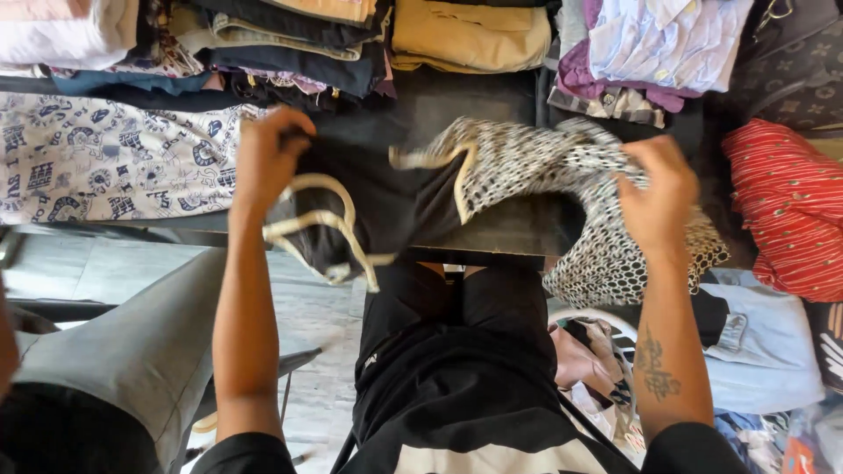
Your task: The person folds a patterned garment on a table, smoothing the fabric and aligning the edges by hand. They also handle a dark-colored garment, folding it and placing it on the table alongside the patterned item.
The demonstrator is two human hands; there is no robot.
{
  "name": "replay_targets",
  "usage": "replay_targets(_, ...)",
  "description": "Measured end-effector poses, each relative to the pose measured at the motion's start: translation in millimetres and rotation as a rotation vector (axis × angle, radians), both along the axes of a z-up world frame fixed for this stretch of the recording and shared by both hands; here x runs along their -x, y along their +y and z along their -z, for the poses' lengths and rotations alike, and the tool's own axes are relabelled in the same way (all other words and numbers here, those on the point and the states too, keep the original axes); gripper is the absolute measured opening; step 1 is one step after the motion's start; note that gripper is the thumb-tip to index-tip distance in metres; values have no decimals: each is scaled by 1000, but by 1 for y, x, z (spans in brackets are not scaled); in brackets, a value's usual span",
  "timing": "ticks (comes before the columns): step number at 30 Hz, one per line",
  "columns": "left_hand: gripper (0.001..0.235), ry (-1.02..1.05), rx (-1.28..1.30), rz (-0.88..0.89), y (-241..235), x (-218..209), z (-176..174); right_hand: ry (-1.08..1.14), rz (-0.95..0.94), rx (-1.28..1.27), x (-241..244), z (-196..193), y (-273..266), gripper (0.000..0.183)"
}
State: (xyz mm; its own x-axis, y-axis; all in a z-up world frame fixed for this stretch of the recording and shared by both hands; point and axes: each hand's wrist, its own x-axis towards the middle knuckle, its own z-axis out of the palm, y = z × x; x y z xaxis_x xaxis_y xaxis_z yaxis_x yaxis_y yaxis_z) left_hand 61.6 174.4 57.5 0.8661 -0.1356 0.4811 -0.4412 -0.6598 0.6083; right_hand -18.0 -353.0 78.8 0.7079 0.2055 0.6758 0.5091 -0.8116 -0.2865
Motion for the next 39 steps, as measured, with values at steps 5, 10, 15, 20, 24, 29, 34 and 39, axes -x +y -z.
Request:
replay_targets(5, 29, -419, 160, -53, -33, -12, -32, -382, 103, 71, 29, -21, 5, 23)
replay_targets(10, 69, -216, -168, -205, -75, 4, 16, 850, 217, -156, 36, -11, -11, 81)
replay_targets(15, 41, -103, -336, -90, -84, 26, 60, 698, 46, -65, 40, -19, -2, 19)
replay_targets(20, 42, -130, -362, -161, -88, 25, 67, 144, 30, -238, 10, 22, 23, 20)
replay_targets(24, 29, -189, -287, -177, -90, 33, 61, 356, 228, 289, -10, 43, 59, 59)
replay_targets(29, 41, -204, -215, -262, -87, 36, 64, 287, 175, 336, -20, 90, 42, 33)
replay_targets(34, 45, -220, -82, -289, -84, 37, 64, 176, 175, 116, -12, 98, 42, 13)
replay_targets(39, 54, -23, -553, -258, -99, 42, 48, 209, 92, -164, -11, 131, 33, 19)
